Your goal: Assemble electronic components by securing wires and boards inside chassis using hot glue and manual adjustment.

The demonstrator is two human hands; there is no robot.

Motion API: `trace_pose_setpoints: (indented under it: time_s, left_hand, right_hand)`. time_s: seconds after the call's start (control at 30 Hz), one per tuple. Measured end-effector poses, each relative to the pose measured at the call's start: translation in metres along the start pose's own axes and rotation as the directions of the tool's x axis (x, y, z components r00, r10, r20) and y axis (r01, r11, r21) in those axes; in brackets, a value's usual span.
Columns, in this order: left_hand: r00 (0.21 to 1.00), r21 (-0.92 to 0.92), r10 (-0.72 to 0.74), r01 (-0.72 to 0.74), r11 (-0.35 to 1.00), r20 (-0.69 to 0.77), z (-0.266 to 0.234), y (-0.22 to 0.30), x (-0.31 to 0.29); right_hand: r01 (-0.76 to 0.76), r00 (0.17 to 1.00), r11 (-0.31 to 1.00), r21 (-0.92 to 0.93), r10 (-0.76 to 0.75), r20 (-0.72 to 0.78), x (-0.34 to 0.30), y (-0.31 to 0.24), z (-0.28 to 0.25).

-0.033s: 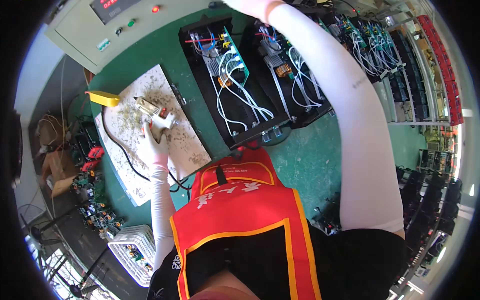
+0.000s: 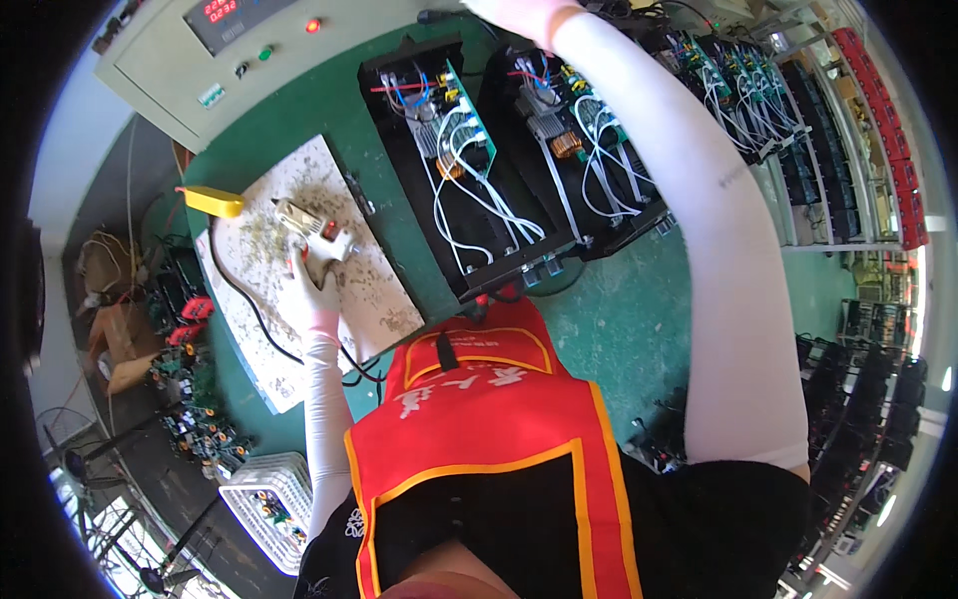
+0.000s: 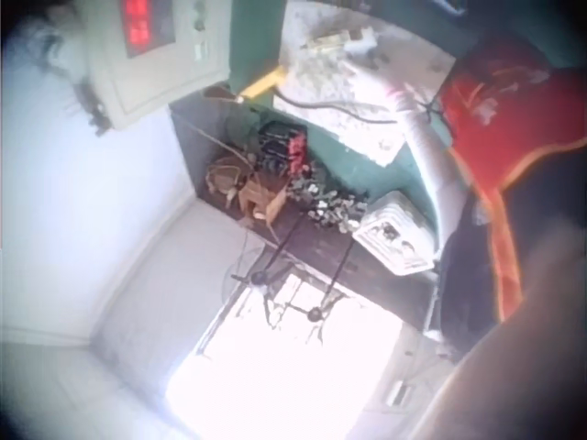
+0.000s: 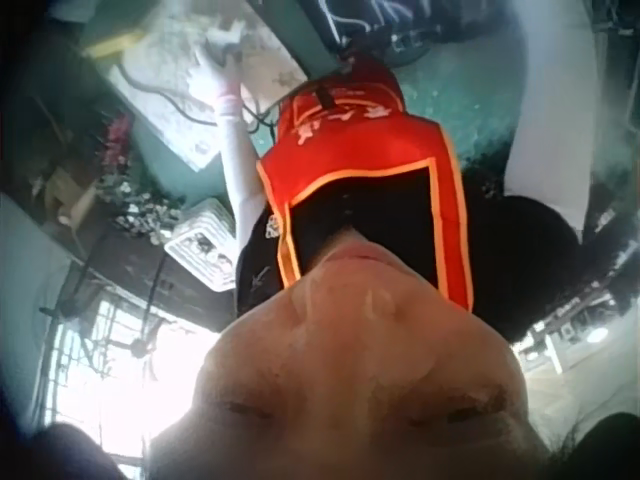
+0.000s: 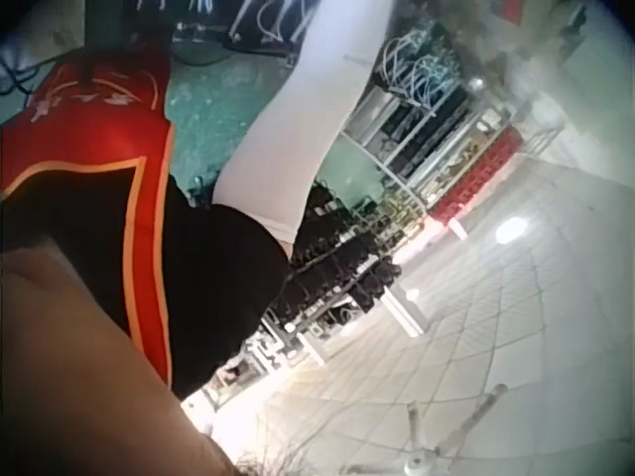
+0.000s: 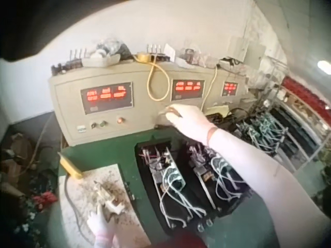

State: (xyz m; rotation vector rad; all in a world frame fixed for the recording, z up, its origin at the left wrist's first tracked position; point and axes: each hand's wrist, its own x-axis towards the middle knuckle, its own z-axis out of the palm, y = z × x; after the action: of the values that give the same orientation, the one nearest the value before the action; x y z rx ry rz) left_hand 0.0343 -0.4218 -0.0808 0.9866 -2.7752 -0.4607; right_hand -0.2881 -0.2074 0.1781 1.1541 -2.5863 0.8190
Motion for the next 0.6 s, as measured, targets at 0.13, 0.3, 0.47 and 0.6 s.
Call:
trace_pose_setpoints:
  time_s: [0.13,0.3,0.47,0.6]
  left_hand:
    - [0.998,-0.042,0.005,-0.007,0.999,-0.063,0.004,-0.004,-0.001]
    - [0.989,0.115,0.059,-0.075,0.991,0.137,-0.008,0.010,0.021]
    - [0.959,-0.146,-0.140,0.179,0.973,0.248,-0.020,0.009,0.034]
    - [0.996,-0.010,0.065,-0.064,0.998,0.066,-0.074,-0.002,0.015]
  right_hand:
    - [-0.155,0.988,0.988,0.013,0.155,-0.017,-0.042,-0.003,-0.076]
    - [-0.149,0.988,0.987,0.053,0.151,-0.038,-0.156,0.029,-0.132]
    - [-0.184,0.973,0.973,0.141,0.200,-0.112,-0.284,0.028,-0.164]
    - [-0.400,0.889,0.873,0.279,0.444,-0.116,-0.380,0.035,-0.174]
